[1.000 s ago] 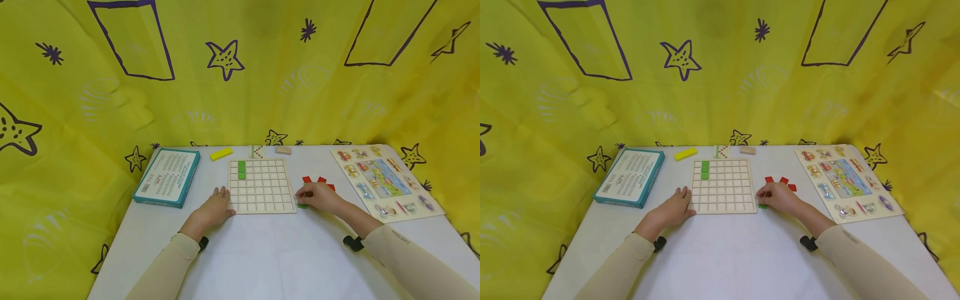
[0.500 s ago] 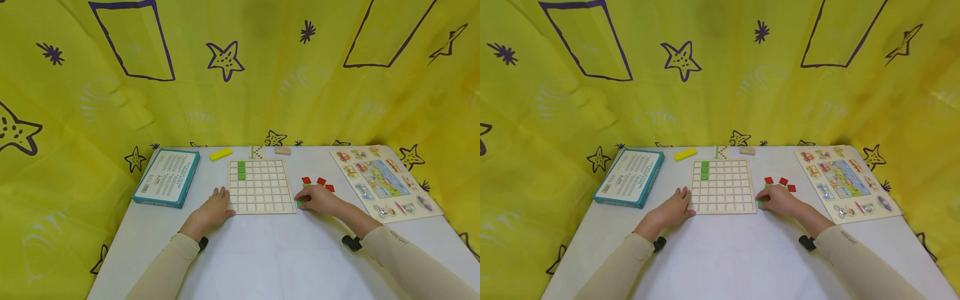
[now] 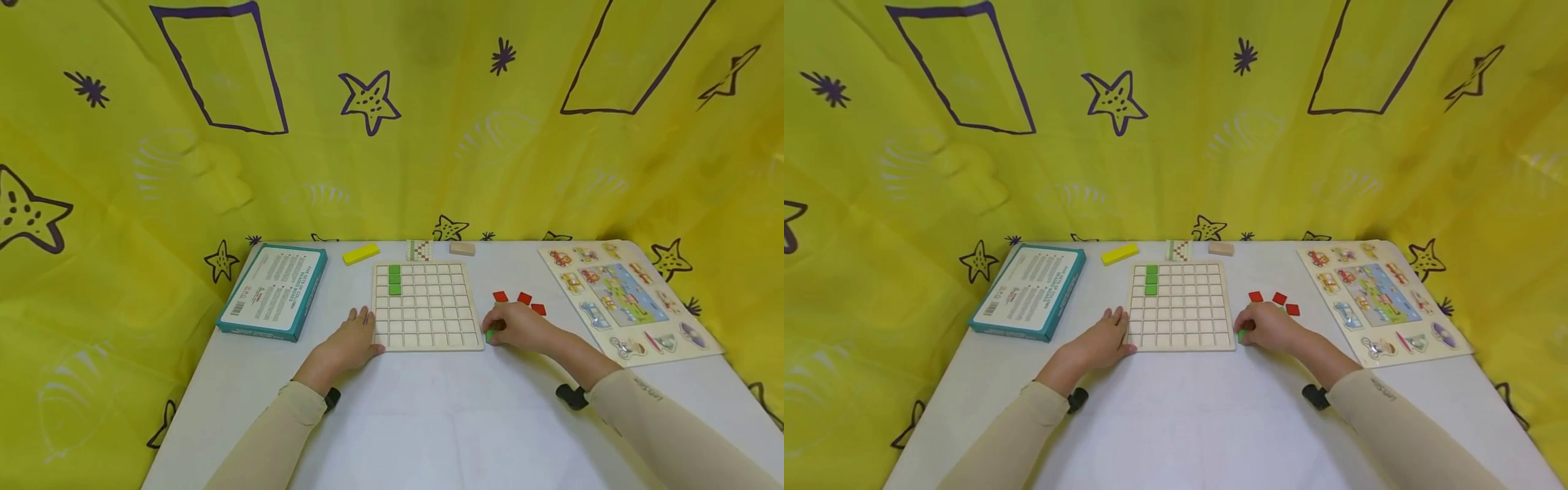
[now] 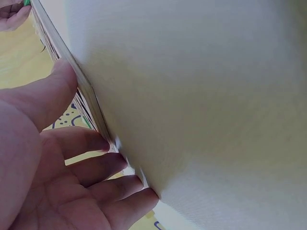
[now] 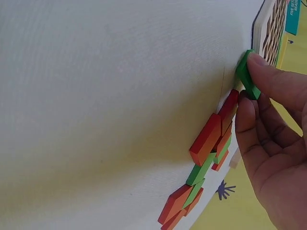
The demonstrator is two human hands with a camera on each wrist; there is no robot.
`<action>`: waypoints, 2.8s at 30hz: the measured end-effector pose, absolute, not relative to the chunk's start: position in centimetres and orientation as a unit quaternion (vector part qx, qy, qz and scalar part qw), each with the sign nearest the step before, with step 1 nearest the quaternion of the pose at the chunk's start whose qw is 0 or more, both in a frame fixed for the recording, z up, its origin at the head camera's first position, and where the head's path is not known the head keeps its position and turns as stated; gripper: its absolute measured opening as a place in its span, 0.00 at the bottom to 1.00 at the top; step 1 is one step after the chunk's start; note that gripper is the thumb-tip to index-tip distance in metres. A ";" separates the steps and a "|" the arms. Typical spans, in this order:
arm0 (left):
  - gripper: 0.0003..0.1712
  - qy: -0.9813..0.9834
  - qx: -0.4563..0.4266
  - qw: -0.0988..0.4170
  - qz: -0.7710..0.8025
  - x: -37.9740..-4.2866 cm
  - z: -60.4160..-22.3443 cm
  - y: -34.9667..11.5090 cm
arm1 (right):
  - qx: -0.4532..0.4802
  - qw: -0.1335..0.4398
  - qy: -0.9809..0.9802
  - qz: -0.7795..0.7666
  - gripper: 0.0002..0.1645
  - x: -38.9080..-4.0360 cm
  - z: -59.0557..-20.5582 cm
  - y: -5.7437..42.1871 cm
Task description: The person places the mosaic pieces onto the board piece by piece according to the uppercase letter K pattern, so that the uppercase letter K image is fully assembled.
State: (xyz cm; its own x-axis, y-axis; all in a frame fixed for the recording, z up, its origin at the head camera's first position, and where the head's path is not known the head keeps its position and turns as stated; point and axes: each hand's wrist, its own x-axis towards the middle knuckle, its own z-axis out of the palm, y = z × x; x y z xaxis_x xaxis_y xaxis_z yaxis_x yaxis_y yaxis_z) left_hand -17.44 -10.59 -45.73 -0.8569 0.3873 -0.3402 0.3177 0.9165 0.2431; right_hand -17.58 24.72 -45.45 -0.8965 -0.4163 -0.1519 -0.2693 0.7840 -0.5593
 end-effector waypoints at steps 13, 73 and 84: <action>0.46 0.960 0.187 0.190 0.089 -17.5 -46.0 -10.7 | -0.208 0.133 0.929 -0.275 0.08 -18.1 -44.2 25.0; 0.47 0.961 0.175 0.201 0.068 -17.7 -46.0 -10.4 | -0.182 0.114 0.896 -0.389 0.04 -25.4 -41.7 16.4; 0.46 0.960 0.182 0.196 0.085 -17.6 -45.8 -10.5 | -0.173 0.122 0.892 -0.399 0.04 -26.2 -42.1 14.7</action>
